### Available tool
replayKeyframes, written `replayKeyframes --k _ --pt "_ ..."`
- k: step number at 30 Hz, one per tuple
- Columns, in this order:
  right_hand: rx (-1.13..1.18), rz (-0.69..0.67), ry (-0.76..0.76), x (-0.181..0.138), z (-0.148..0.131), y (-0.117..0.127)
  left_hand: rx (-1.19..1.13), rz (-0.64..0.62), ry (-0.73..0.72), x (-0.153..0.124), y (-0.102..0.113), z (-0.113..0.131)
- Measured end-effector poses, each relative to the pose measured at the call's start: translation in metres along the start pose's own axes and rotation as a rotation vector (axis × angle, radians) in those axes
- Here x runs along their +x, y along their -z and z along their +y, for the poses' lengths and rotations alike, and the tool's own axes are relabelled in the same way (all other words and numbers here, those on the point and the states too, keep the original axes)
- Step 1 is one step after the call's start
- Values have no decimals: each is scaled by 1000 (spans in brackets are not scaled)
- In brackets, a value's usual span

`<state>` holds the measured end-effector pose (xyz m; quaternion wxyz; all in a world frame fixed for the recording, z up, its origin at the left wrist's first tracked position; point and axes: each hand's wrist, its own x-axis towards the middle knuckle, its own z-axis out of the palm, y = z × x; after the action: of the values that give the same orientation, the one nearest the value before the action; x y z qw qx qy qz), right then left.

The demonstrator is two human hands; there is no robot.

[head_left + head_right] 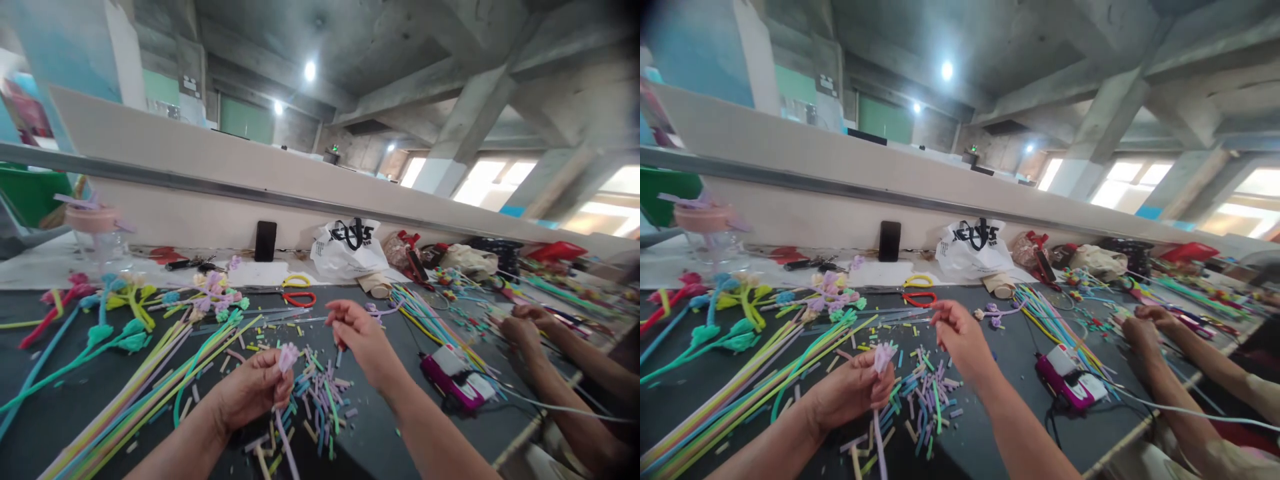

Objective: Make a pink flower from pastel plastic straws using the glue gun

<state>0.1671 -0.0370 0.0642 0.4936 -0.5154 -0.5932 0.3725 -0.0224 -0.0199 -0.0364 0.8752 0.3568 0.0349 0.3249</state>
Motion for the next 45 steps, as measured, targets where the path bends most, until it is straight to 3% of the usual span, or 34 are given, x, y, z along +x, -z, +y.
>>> replayKeyframes --k 5,9,15,21,25,29,34,37,41,45 --pt "-141 -145 -21 -34 9 -21 -38 -105 7 -4 0 2" --pt "-242 -159 27 -51 14 -29 -45 -154 24 -5 4 1" --pt "-328 -128 54 -67 21 -22 -13 -174 59 -4 7 0" --pt "-160 -41 -17 -75 37 -15 -126 -29 20 0 6 0" --pt "-180 5 -65 -68 53 -13 -146 127 6 3 7 -1" --pt "-206 59 -16 -55 68 -4 -103 243 5 5 8 -3" --pt "-568 265 100 -33 89 36 -50 387 14 9 8 -6" --pt "-901 302 -19 -23 103 59 -9 423 31 12 8 -7" --pt "-1156 275 -245 -17 116 61 21 400 40 12 6 -9" --pt "-1274 184 -239 -13 119 55 65 381 44 10 6 -10"
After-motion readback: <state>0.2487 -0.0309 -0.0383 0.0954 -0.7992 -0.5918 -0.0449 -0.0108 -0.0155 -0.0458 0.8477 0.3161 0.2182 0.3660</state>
